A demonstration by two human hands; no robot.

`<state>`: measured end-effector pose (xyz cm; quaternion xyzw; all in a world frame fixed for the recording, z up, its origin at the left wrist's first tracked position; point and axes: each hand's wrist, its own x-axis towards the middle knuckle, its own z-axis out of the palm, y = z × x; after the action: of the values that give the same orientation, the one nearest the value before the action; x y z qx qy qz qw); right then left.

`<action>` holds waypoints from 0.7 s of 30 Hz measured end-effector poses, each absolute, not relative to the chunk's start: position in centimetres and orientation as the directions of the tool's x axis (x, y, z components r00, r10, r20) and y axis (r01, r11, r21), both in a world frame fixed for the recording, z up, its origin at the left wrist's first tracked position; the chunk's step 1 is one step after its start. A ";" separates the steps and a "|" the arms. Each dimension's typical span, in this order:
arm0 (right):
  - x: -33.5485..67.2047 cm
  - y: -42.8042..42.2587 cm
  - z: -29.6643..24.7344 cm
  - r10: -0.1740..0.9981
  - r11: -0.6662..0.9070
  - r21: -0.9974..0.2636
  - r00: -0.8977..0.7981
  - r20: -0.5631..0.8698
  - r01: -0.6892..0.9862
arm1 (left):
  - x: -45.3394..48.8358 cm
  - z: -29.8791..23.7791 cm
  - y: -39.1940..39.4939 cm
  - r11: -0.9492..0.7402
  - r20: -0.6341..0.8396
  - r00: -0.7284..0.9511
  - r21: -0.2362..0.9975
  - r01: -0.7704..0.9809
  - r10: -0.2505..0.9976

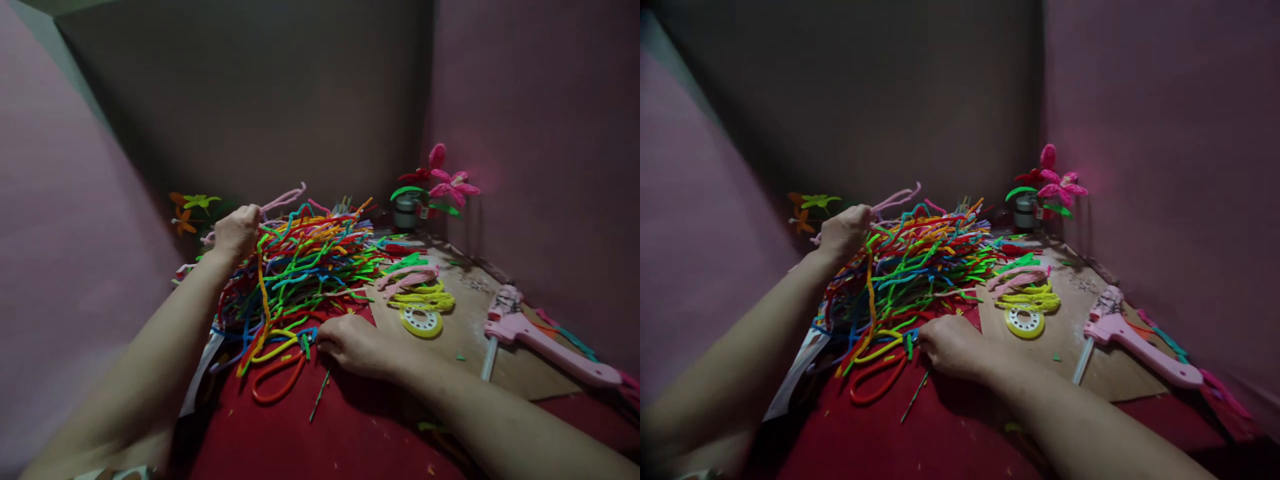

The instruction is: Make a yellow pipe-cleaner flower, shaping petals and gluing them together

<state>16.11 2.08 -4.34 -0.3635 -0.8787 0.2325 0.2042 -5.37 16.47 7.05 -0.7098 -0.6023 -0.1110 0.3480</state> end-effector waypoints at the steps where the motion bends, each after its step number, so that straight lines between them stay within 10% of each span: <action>1: 16.1 2.1 -4.3 0.726 0.643 -0.532 -0.660 0.195 0.550 | -5.2 7.0 16.5 -0.031 0.597 0.250 -0.353 0.935 0.762; 11: 16.2 1.9 -4.1 0.715 0.675 -0.436 -0.672 0.191 0.595 | -4.4 6.2 17.4 -0.179 0.357 0.315 -0.365 0.914 0.880; 21: 16.2 1.7 -4.0 0.706 0.694 -0.450 -0.655 0.270 0.563 | -1.7 6.9 12.9 -0.315 0.606 0.405 -0.255 0.914 0.685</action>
<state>16.24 1.75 -4.00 -0.3547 -0.8944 0.1656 0.2165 -1.67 12.90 6.86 -0.7864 -0.5083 -0.1976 0.2901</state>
